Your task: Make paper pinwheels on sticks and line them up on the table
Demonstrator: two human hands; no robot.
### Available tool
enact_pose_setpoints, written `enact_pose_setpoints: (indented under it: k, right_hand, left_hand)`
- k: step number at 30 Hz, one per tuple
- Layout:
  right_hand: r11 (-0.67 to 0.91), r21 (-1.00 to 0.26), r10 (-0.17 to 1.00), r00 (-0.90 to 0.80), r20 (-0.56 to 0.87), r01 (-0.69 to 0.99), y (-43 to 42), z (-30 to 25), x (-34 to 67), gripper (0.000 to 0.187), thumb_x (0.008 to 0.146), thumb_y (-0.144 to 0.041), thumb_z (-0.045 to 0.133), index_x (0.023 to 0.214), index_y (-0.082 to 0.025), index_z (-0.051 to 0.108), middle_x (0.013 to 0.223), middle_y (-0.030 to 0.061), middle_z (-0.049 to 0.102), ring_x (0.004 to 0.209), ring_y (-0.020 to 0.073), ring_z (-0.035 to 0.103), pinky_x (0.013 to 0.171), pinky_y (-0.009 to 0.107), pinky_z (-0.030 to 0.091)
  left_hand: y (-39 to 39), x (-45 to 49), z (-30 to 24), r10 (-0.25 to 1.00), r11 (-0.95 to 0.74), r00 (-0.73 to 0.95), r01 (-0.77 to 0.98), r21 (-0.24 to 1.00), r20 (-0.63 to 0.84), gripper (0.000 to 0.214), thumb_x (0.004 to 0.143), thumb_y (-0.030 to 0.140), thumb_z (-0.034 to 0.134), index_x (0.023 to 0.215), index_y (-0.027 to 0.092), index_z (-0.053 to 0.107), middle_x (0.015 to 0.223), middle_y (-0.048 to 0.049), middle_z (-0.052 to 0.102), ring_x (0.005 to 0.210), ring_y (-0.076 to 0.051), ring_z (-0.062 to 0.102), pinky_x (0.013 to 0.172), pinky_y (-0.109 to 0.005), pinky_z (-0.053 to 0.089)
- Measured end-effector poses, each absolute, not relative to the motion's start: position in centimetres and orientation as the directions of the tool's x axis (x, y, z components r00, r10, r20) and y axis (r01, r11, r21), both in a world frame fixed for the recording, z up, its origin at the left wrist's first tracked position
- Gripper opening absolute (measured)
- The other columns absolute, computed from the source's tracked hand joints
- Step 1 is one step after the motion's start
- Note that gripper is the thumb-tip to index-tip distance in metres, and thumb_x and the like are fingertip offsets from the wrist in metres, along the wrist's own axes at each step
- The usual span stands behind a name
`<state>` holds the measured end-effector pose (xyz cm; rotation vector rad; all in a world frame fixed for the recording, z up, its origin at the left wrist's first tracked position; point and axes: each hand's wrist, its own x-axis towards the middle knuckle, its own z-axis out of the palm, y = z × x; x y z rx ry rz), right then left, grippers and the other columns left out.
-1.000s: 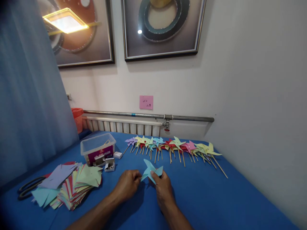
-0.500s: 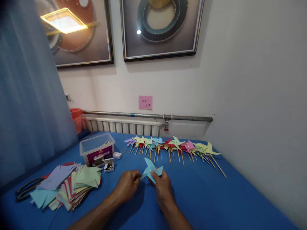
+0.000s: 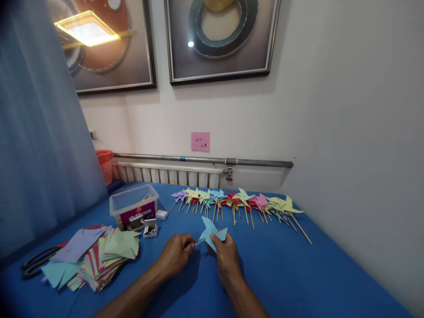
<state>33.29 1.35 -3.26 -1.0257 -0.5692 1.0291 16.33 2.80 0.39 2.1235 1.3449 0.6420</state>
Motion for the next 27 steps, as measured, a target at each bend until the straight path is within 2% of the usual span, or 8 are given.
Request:
enact_pose_setpoints:
  k: [6,10,14,20,27]
  right_hand:
    - [0.168,-0.896,0.85,0.521,-0.08,-0.412,1.9,-3.3,34.9,0.039,0.054,-0.035,0.089,0.085,-0.022,0.068,0.069,-0.004,0.071,0.063,0.0185,0.067,0.061,0.029,0.058]
    - [0.17,-0.885,0.835,0.54,-0.104,-0.433,2.0,-3.2,35.6,0.04,0.053,-0.032,0.09,0.084,-0.021,0.067,0.068,-0.0044,0.071,0.06,0.0169,0.066,0.06,0.028,0.057]
    - [0.198,-0.877,0.818,0.566,-0.099,-0.439,2.1,-3.1,35.9,0.047,0.051,-0.03,0.091,0.09,-0.021,0.068,0.071,-0.0046,0.072,0.063,0.018,0.068,0.063,0.03,0.059]
    - [0.191,-0.872,0.806,0.579,-0.122,-0.45,2.1,-3.0,35.9,0.049,0.047,-0.032,0.093,0.088,-0.021,0.067,0.067,-0.0047,0.071,0.058,0.0162,0.066,0.057,0.028,0.057]
    - [0.199,-0.872,0.805,0.582,-0.115,-0.447,1.9,-2.8,35.9,0.048,0.049,-0.031,0.092,0.088,-0.021,0.066,0.067,-0.005,0.071,0.058,0.0161,0.065,0.058,0.028,0.056]
  left_hand:
    - [3.3,15.4,0.9,0.927,-0.332,0.373,0.768,0.548,0.038,0.019,0.089,0.023,0.058,0.091,0.021,0.077,0.088,-0.0021,0.077,0.082,-0.017,0.066,0.067,-0.027,0.035]
    - [3.6,15.0,0.9,0.919,-0.369,0.393,0.814,0.449,0.042,0.023,0.086,0.02,0.058,0.094,0.024,0.079,0.1,-0.003,0.078,0.092,-0.019,0.068,0.072,-0.027,0.038]
    - [3.6,15.0,1.1,0.916,-0.386,0.398,0.835,0.392,0.053,0.025,0.086,0.018,0.056,0.093,0.025,0.079,0.102,-0.0031,0.078,0.095,-0.019,0.069,0.076,-0.027,0.04]
    - [3.5,15.0,0.9,0.913,-0.399,0.399,0.83,0.39,0.085,0.023,0.088,0.021,0.055,0.092,0.023,0.077,0.101,-0.0047,0.078,0.096,-0.02,0.069,0.076,-0.027,0.04]
    - [3.6,15.2,0.5,0.906,-0.414,0.415,0.82,0.395,0.087,0.022,0.088,0.02,0.056,0.093,0.023,0.077,0.102,-0.0051,0.077,0.096,-0.02,0.068,0.079,-0.027,0.04]
